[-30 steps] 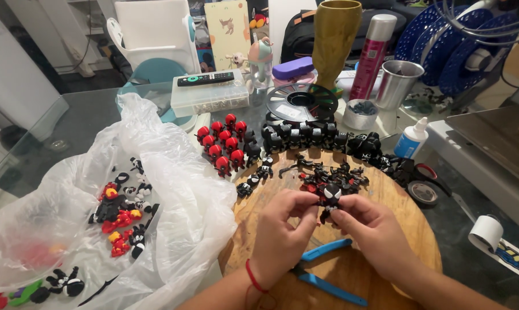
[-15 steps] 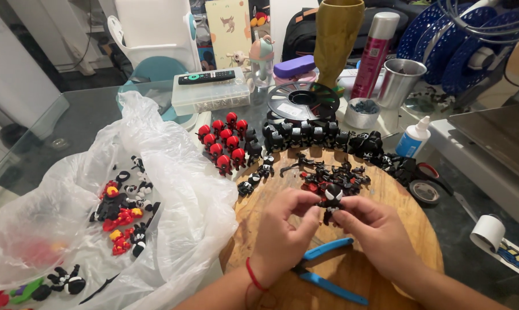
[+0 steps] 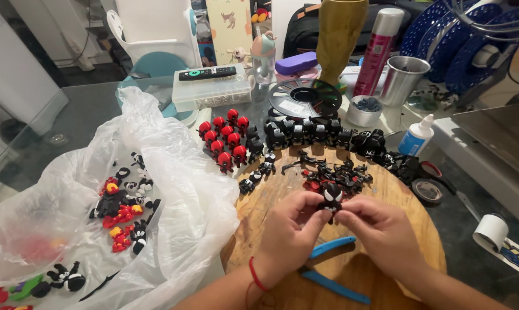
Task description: The person assembles small 3D-printed figurines by hand, picking black and red parts from a plastic bag and snapping them together on a wooden board. Completed figures are placed in rows on the table. A 3D printer is visible in the background.
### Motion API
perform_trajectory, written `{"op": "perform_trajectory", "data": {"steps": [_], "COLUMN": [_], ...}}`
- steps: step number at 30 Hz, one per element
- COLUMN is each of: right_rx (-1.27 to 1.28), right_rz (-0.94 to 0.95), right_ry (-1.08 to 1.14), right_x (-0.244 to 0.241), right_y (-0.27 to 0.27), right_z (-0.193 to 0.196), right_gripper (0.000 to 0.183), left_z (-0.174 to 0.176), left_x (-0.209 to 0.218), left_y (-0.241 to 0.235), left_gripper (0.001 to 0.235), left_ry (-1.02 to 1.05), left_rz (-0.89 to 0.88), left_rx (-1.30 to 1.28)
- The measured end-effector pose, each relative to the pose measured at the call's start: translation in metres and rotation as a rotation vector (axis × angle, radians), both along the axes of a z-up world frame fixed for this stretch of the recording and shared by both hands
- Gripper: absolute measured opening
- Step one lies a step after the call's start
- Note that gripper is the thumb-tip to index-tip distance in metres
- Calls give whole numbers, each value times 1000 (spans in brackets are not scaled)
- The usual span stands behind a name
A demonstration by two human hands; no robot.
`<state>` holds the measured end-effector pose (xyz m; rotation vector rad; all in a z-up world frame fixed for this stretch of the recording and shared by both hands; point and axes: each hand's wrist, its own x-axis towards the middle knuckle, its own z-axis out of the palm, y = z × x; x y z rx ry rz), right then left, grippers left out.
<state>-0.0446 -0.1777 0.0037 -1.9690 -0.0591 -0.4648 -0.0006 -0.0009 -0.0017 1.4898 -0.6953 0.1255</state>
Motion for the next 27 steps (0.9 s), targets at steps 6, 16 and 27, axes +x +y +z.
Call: {"op": "perform_trajectory", "data": {"steps": [6,16,27], "right_rx": [5,-105,4], "right_rz": [-35,-30,1], "right_ry": [-99,-179,-91], "right_x": [0,-5,-6], "right_y": [-2,3,-2], "right_z": [-2,11,5], "right_gripper": [14,12,17], "left_z": [0,0,2], "left_x": [-1,1,0], "left_y": [0,-1,1], "left_gripper": [12,11,11], "left_ry": [72,154,177], "left_rz": [-35,-55,-82], "left_rx": [23,-22,-11]}}
